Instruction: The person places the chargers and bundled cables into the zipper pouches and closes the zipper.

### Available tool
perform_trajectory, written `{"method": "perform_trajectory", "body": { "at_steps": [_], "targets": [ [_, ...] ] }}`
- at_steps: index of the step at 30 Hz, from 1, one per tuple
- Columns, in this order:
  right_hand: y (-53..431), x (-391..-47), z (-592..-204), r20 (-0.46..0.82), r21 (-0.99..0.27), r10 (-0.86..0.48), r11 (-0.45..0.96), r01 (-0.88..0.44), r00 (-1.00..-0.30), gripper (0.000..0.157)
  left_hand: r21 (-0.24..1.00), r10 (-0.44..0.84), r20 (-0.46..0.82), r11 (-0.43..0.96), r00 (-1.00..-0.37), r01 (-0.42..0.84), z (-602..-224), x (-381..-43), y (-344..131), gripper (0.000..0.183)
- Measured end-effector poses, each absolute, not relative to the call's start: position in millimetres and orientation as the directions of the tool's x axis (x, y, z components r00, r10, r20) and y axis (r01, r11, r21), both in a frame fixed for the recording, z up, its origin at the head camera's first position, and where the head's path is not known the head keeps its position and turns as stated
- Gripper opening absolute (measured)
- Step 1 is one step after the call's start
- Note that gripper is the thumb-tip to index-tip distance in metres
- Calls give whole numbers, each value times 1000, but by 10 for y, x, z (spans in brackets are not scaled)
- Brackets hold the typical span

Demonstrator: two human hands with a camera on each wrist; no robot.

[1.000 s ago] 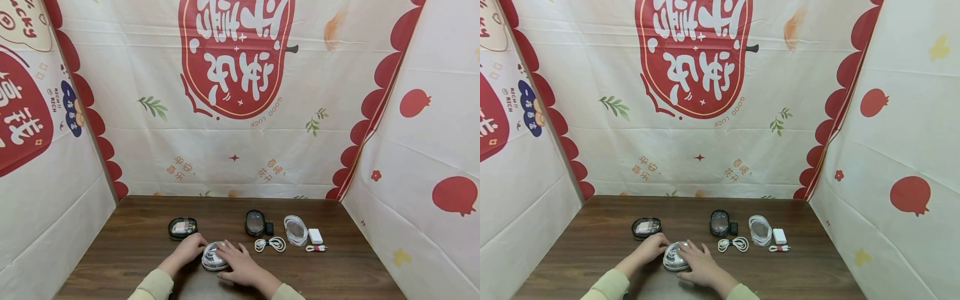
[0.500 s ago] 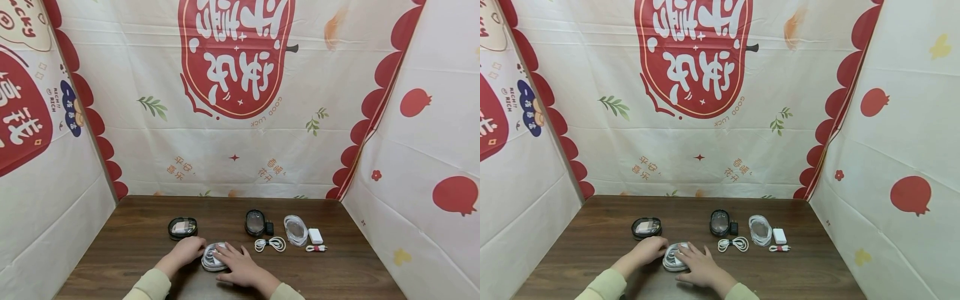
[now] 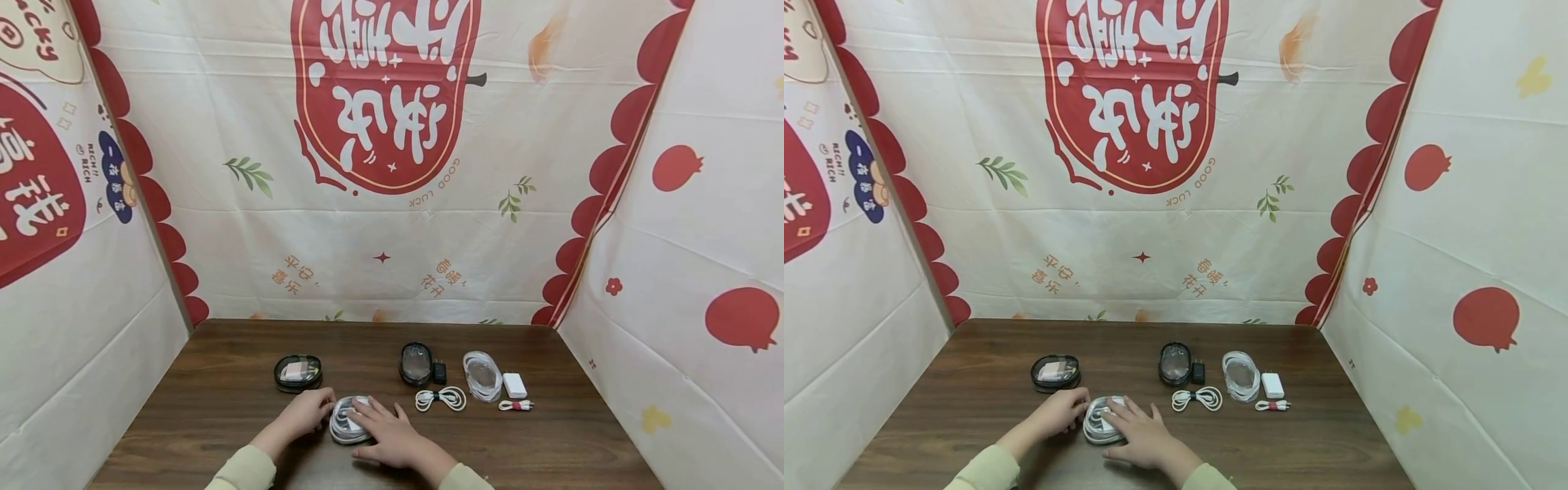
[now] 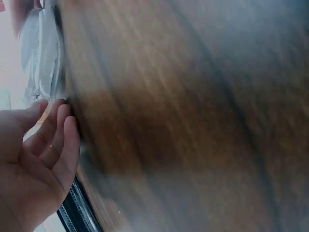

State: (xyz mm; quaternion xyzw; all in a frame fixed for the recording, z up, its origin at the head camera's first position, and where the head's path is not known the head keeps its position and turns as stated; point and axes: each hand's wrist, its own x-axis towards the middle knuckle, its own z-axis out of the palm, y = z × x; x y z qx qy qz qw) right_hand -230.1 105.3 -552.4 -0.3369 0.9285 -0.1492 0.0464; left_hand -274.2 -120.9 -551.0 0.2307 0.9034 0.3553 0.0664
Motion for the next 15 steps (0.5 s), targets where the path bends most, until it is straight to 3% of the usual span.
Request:
{"method": "perform_trajectory", "body": {
  "at_steps": [15],
  "targets": [
    [1051,-2325,-5562,1,-297,-628,743,-600,-778,66,774,466,-35,573,-884,271,-5419,-2566,-1252,10]
  ]
}}
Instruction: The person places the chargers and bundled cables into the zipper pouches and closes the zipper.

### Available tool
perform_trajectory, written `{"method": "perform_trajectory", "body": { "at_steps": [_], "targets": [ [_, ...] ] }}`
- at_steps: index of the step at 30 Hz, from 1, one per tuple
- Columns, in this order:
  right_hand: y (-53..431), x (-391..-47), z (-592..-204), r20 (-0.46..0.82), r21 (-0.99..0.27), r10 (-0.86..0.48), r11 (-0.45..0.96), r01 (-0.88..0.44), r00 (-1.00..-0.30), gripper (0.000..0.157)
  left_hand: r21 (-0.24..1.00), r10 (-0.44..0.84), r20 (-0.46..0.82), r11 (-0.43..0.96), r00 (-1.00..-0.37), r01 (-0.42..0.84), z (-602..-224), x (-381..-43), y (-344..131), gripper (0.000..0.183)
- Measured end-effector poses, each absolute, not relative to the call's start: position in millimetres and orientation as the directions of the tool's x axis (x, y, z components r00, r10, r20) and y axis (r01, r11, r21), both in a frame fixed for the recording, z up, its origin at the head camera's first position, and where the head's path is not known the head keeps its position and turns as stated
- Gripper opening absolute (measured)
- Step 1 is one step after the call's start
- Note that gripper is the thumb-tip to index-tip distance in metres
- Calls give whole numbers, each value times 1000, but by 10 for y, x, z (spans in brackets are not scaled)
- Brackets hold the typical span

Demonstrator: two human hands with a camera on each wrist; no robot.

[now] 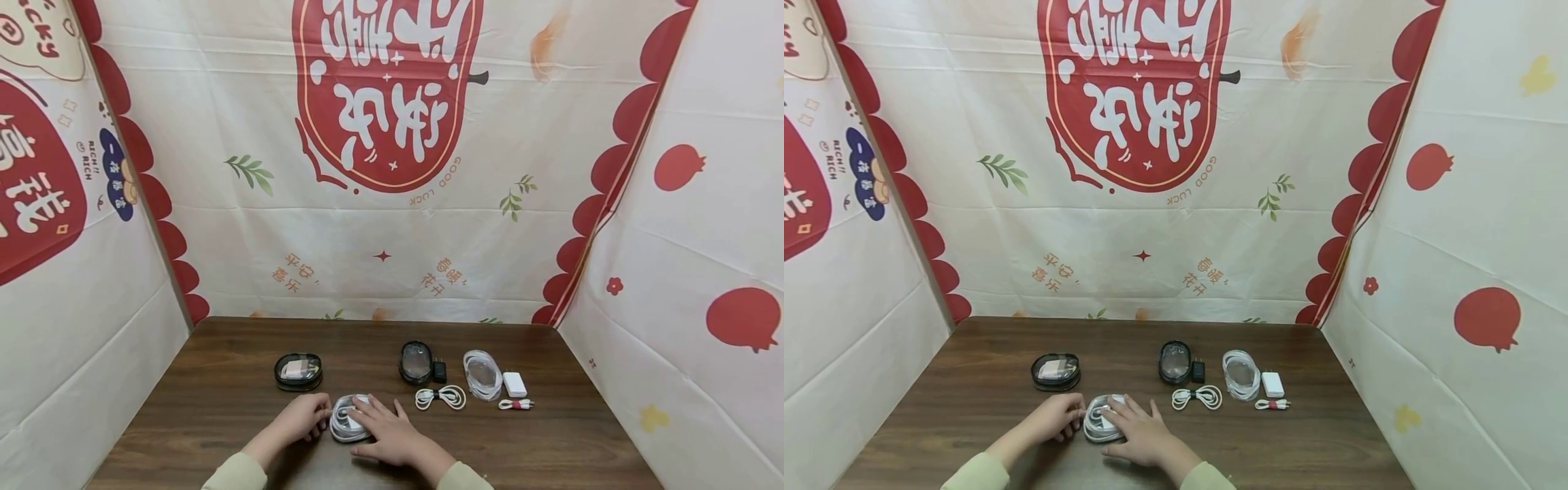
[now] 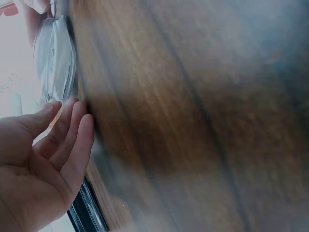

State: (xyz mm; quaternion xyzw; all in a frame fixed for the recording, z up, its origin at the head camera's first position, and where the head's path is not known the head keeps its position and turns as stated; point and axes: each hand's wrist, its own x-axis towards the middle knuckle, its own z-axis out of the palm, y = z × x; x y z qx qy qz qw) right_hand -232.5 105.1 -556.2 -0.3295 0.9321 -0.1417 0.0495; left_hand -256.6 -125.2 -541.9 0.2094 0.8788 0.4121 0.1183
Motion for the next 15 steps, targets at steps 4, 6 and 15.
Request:
{"method": "perform_trajectory", "body": {
  "at_steps": [4,6,15],
  "targets": [
    [1054,-2312,-5551,12,-294,-625,744,-600,-781,66,836,469,-76,511,-880,201,-5407,-2523,-1250,10],
    [1051,-2307,-5548,11,-295,-623,746,-598,-782,66,856,469,-88,487,-879,174,-5407,-2503,-1250,10],
    [1032,-2288,-5534,-5,-334,-618,742,-581,-786,66,887,491,-99,438,-866,147,-5416,-2418,-1286,10]
  ]
}}
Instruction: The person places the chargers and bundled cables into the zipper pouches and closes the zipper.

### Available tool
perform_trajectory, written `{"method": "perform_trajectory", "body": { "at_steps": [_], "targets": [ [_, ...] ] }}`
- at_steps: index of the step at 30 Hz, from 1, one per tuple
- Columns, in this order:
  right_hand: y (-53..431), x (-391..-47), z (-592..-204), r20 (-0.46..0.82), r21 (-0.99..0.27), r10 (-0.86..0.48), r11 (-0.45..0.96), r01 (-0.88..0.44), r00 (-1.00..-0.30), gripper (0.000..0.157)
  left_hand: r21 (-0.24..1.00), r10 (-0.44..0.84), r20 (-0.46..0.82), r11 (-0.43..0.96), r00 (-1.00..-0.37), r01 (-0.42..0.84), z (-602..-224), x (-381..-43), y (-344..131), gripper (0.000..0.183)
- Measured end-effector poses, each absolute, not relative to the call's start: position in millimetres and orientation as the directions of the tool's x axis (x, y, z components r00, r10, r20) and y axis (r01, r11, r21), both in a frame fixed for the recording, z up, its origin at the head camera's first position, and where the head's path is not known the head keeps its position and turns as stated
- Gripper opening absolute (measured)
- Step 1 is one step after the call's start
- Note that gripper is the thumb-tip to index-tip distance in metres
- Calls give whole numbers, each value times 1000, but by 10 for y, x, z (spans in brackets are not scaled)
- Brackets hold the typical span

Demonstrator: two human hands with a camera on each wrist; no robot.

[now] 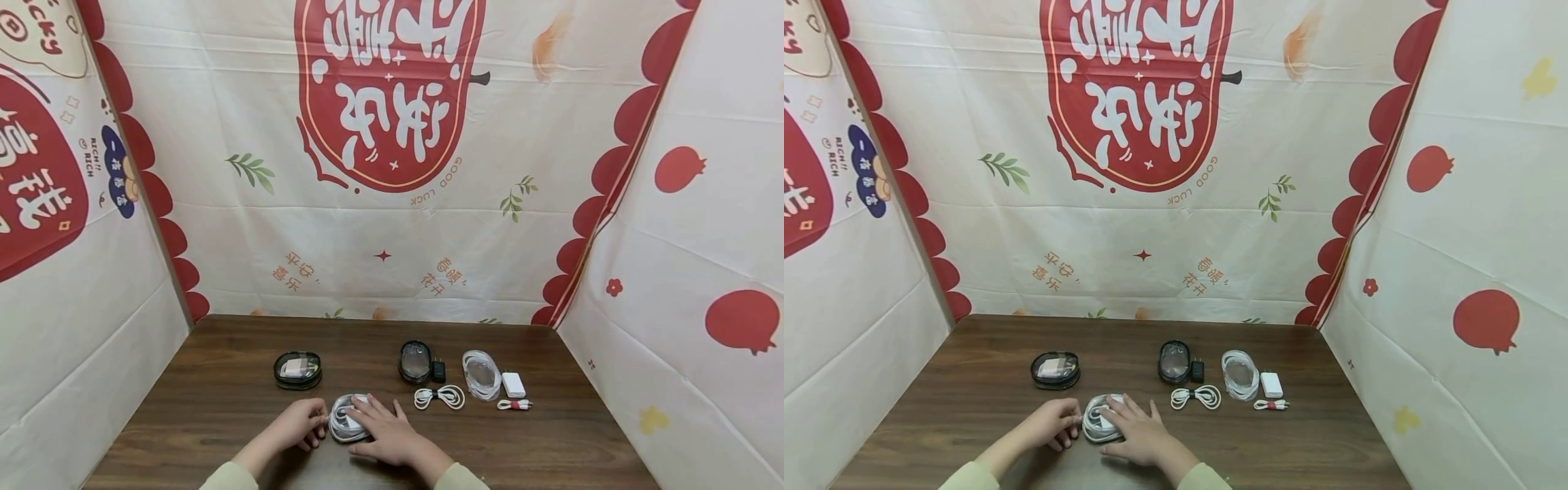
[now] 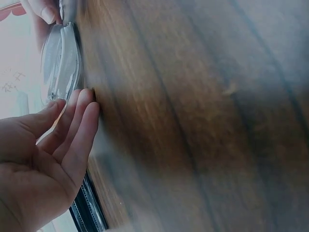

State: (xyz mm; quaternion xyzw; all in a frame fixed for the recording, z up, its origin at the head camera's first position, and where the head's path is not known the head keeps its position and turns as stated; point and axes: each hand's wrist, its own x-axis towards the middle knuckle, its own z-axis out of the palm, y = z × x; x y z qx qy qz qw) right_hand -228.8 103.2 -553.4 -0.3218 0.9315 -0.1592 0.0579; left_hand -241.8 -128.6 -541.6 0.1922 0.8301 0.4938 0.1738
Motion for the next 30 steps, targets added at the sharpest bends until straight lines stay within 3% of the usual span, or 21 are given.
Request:
{"method": "perform_trajectory", "body": {
  "at_steps": [7,22,30],
  "targets": [
    [1040,-2279,-5542,4,-329,-608,749,-575,-794,65,902,530,-141,418,-836,113,-5420,-2349,-1289,10],
    [1113,-2200,-5510,39,-285,-598,761,-582,-801,67,931,389,-153,366,-908,0,-5439,-2407,-1202,11],
    [1157,-2232,-5478,108,-238,-649,718,-654,-753,64,956,395,-181,285,-901,-67,-5462,-2509,-1190,12]
  ]
}}
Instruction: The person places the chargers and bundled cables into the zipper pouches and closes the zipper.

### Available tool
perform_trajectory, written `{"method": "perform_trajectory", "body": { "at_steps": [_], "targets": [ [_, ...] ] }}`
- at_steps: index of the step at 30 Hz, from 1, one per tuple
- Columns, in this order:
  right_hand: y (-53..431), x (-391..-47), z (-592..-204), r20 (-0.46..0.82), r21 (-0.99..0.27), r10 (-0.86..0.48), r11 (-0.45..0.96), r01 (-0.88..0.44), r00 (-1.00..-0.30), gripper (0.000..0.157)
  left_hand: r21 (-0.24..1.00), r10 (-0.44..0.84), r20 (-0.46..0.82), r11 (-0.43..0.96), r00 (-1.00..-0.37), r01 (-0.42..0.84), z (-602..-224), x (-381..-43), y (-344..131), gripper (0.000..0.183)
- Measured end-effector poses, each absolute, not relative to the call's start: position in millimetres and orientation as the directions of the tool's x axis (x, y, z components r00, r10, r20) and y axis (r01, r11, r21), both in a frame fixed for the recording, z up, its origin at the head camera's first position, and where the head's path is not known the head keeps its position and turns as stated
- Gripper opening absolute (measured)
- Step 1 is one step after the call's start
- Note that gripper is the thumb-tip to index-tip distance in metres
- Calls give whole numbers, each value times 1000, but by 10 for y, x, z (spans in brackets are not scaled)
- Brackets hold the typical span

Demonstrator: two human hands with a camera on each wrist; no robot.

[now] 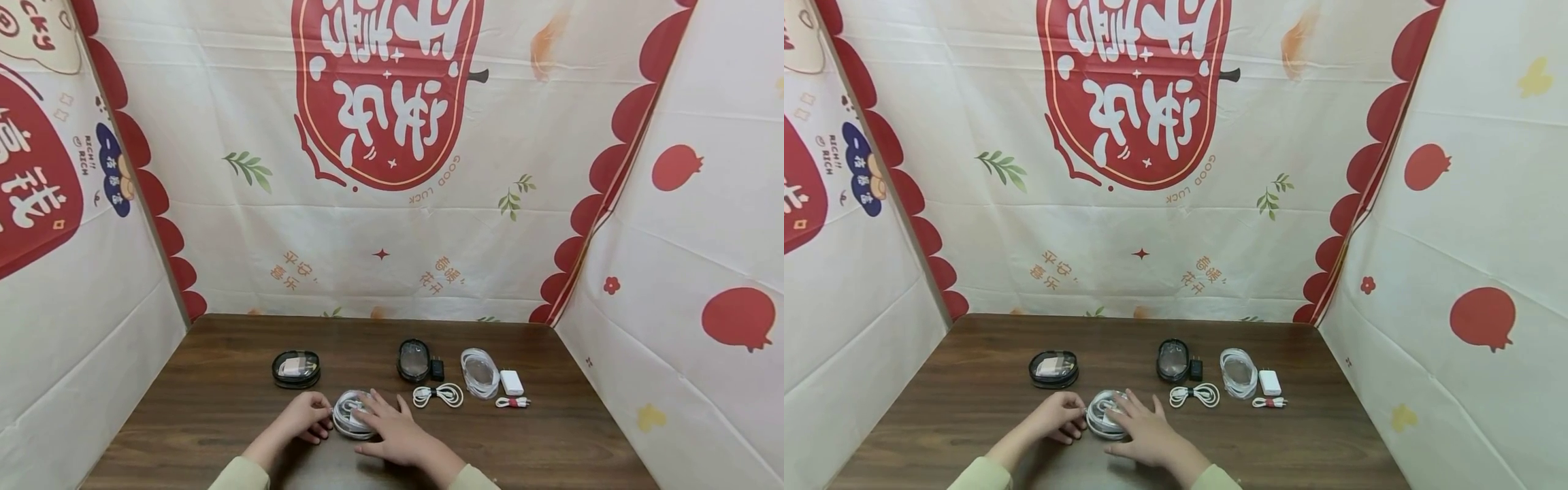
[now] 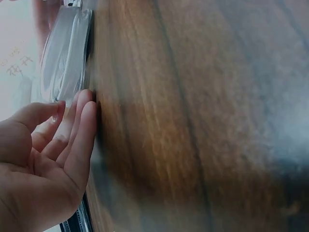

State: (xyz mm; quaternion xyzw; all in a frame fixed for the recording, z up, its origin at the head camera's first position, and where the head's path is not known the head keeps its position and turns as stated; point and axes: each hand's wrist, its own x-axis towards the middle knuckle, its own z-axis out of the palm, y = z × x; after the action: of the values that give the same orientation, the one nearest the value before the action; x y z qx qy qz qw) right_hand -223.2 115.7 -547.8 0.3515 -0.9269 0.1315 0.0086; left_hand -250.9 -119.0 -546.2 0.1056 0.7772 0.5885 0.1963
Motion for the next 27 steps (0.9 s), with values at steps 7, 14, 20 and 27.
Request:
{"method": "perform_trajectory", "body": {
  "at_steps": [7,14,20,27],
  "targets": [
    [1161,-2267,-5488,40,-273,-675,702,-658,-737,67,965,331,-168,247,-929,-86,-5495,-2539,-1198,12],
    [1170,-2236,-5487,8,-318,-658,712,-626,-753,68,971,344,-137,233,-929,-57,-5510,-2519,-1214,16],
    [1168,-2234,-5490,-12,-336,-652,717,-611,-758,69,978,367,-126,200,-922,-54,-5550,-2519,-1245,17],
    [1135,-2250,-5514,-19,-333,-649,722,-607,-761,69,982,367,-114,184,-923,-48,-5576,-2495,-1266,17]
  ]
}}
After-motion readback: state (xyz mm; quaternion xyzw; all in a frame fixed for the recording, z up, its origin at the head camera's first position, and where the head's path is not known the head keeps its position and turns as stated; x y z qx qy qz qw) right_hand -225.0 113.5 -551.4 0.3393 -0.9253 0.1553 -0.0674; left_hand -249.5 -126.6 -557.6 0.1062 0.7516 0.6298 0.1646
